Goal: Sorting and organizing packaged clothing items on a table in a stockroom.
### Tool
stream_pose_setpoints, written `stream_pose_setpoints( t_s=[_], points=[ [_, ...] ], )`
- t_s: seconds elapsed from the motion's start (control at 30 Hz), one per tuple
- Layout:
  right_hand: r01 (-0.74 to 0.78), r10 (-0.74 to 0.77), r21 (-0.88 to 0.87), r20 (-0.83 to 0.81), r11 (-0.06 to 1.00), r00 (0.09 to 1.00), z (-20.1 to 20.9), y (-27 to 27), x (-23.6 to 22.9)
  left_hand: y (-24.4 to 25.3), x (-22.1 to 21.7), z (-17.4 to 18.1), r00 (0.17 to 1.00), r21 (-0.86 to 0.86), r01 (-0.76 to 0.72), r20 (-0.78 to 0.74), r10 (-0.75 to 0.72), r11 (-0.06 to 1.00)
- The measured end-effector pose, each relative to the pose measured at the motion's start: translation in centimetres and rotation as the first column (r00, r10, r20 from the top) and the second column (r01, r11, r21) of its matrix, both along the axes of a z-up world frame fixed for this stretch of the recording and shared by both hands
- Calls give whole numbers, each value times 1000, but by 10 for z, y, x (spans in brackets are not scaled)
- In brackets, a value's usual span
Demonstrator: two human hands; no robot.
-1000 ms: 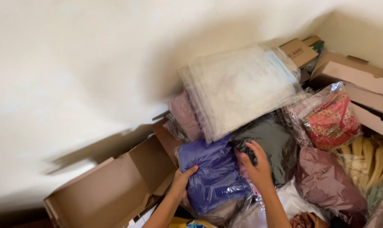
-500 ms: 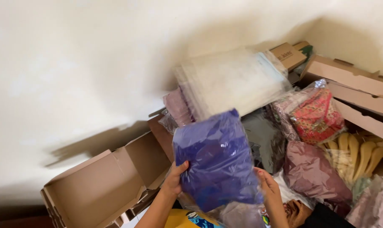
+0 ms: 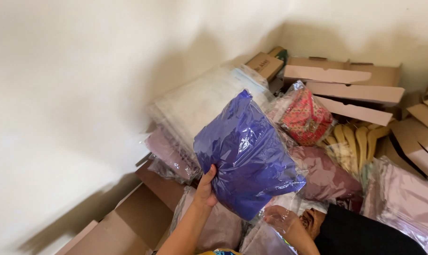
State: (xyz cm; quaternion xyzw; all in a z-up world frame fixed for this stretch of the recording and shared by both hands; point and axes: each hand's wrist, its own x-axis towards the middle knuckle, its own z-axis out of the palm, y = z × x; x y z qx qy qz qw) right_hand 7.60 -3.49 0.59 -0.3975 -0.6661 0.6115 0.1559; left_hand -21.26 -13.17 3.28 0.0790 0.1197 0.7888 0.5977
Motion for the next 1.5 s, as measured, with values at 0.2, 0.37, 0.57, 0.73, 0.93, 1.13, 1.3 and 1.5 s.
stream_pose_setpoints(
  t_s=[0.2, 0.37, 0.57, 0.73, 0.93, 1.13, 1.3, 1.5],
  points=[
    [348, -294, 38, -453, 937, 841, -8, -5, 11, 19, 3, -1, 1000, 4, 7, 4, -7, 1000],
    [578, -366, 467, -470, 669, 803, 1, 8, 21, 33, -1, -11, 997, 68, 69, 41, -72, 995],
    [380, -498, 604, 32, 700, 867, -2, 29, 2, 50, 19, -31, 987, 69, 134, 84, -140, 989],
    [432, -495, 263, 263, 863, 828, -56, 39, 23, 60, 42, -34, 964, 83, 264, -1, -265, 961],
    [399, -430, 296, 47, 868, 901, -102, 25, 56, 65, 57, -38, 941, 82, 337, 14, -339, 938],
    [500, -512, 344, -61, 795, 857, -24, 2, 26, 60, 72, -27, 932, -76, 339, -111, -345, 938],
    [719, -668, 84, -310, 690, 677, -14, 3, 18, 47, 72, -11, 882, 13, 408, -263, -390, 913],
    [695, -678, -129, -399, 707, 617, 42, 2, 42, 45, 37, 15, 885, 7, 399, -264, -383, 917]
  ],
)
